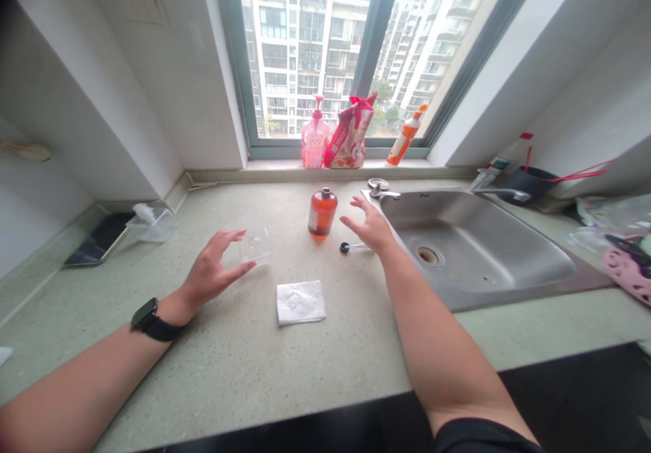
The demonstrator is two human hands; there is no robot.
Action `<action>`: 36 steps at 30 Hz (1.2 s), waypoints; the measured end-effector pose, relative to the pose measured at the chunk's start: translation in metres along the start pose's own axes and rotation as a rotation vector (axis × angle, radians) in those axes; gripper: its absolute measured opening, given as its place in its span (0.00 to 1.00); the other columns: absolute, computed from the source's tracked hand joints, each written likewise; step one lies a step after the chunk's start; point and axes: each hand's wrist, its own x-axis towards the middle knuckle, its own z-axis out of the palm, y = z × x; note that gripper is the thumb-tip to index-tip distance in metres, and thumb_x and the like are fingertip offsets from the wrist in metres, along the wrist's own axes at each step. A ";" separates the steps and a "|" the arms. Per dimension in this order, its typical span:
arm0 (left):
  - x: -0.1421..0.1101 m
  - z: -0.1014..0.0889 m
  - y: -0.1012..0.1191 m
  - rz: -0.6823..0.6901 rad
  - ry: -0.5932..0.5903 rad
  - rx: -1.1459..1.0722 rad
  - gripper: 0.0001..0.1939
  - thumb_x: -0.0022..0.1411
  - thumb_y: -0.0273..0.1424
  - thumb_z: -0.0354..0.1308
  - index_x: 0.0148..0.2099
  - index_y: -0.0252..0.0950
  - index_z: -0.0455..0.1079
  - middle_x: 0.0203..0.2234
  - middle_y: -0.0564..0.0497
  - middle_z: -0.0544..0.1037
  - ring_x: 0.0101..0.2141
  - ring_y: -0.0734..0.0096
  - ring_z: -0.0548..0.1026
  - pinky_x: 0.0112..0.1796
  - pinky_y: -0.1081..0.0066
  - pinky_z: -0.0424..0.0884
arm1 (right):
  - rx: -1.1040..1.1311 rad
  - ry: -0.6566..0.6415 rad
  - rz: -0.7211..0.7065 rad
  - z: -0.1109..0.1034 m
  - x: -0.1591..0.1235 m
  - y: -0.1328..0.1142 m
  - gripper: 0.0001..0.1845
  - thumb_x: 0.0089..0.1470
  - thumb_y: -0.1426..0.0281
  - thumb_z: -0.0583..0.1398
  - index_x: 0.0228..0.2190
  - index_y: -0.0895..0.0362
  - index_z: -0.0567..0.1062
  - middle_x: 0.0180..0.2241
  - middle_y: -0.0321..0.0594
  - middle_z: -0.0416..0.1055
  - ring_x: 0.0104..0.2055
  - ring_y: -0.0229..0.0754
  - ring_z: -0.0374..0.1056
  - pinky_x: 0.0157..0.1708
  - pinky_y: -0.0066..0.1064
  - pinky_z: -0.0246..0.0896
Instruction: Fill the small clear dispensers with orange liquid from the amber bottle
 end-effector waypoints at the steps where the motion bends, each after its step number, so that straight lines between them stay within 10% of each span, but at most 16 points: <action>1: 0.000 0.000 0.000 -0.009 -0.004 -0.011 0.30 0.69 0.46 0.67 0.67 0.40 0.68 0.53 0.42 0.78 0.52 0.53 0.79 0.59 0.50 0.75 | -0.019 -0.009 -0.001 0.010 -0.001 -0.005 0.48 0.51 0.46 0.70 0.66 0.53 0.69 0.63 0.53 0.76 0.68 0.62 0.70 0.69 0.58 0.61; 11: -0.001 0.006 0.001 -0.075 -0.071 -0.093 0.31 0.67 0.46 0.68 0.67 0.42 0.68 0.55 0.41 0.78 0.51 0.53 0.81 0.58 0.48 0.75 | -0.088 0.032 0.098 0.071 0.001 -0.032 0.44 0.47 0.51 0.71 0.61 0.51 0.69 0.57 0.52 0.79 0.60 0.63 0.74 0.61 0.55 0.66; 21: -0.002 0.016 0.002 -0.133 -0.157 -0.131 0.32 0.68 0.46 0.68 0.68 0.41 0.66 0.58 0.40 0.77 0.55 0.52 0.80 0.60 0.48 0.74 | -0.003 0.049 0.121 0.074 -0.006 -0.046 0.41 0.43 0.51 0.73 0.57 0.48 0.70 0.53 0.45 0.81 0.56 0.58 0.75 0.57 0.50 0.69; 27: -0.006 0.016 -0.002 -0.162 -0.237 -0.077 0.46 0.62 0.50 0.72 0.73 0.41 0.58 0.63 0.37 0.75 0.65 0.43 0.73 0.66 0.40 0.66 | 0.058 -0.027 0.011 0.079 -0.018 -0.059 0.37 0.44 0.50 0.73 0.54 0.47 0.72 0.53 0.43 0.80 0.56 0.57 0.75 0.59 0.51 0.68; 36: -0.004 0.013 -0.003 -0.185 -0.175 -0.083 0.38 0.63 0.46 0.71 0.69 0.42 0.62 0.58 0.41 0.79 0.60 0.45 0.77 0.62 0.45 0.72 | 0.079 -0.018 -0.206 0.076 -0.043 -0.070 0.41 0.47 0.51 0.73 0.59 0.48 0.69 0.56 0.48 0.78 0.57 0.59 0.75 0.60 0.54 0.67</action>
